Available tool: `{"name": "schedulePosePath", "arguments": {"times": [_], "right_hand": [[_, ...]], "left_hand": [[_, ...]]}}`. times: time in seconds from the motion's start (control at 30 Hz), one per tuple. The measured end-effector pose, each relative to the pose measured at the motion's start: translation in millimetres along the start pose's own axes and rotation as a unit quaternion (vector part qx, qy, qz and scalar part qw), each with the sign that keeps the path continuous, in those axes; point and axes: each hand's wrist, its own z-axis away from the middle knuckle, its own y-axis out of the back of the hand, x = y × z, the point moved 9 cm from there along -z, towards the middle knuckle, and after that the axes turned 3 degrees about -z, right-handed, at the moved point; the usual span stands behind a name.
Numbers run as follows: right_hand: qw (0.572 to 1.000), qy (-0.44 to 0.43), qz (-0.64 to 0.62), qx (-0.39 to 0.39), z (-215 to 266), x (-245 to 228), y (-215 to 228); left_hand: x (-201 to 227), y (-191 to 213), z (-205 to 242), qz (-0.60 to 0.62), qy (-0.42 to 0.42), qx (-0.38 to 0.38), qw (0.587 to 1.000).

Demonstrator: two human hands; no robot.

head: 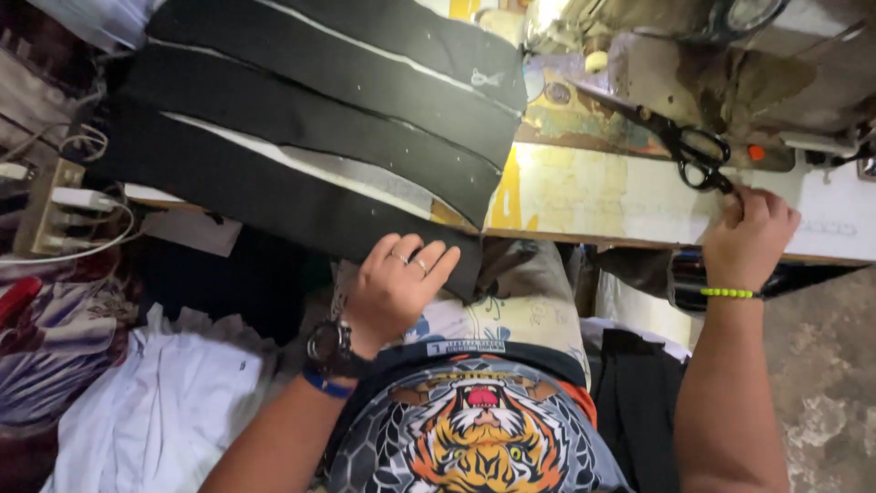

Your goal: Trimming and preparing black fabric pieces at a sewing workstation using scissors.

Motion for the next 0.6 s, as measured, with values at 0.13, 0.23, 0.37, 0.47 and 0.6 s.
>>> {"name": "schedulePosePath", "arguments": {"times": [0.13, 0.23, 0.37, 0.47, 0.6], "right_hand": [[0.995, -0.08, 0.056, 0.015, 6.9, 15.4, -6.5], [0.99, -0.112, 0.059, 0.058, 5.3, -12.5, 23.2], [0.945, -0.167, -0.26, -0.11, -5.0, -155.6, 60.5], [0.805, -0.224, -0.45, -0.316, 12.6, -237.0, 39.4], [0.462, -0.275, -0.715, -0.447, 55.0, -301.9, 1.5]], "left_hand": [[3.2, -1.4, 12.2, 0.004, -0.001, -0.001, 1.0], [2.9, 2.1, 13.9, -0.001, 0.01, 0.001, 1.0], [1.7, 4.6, 15.2, 0.001, 0.017, 0.024, 1.0], [1.8, 3.7, 14.6, 0.001, 0.012, 0.05, 0.999], [1.8, 10.0, 10.6, -0.013, 0.012, 0.042, 0.999]]}}
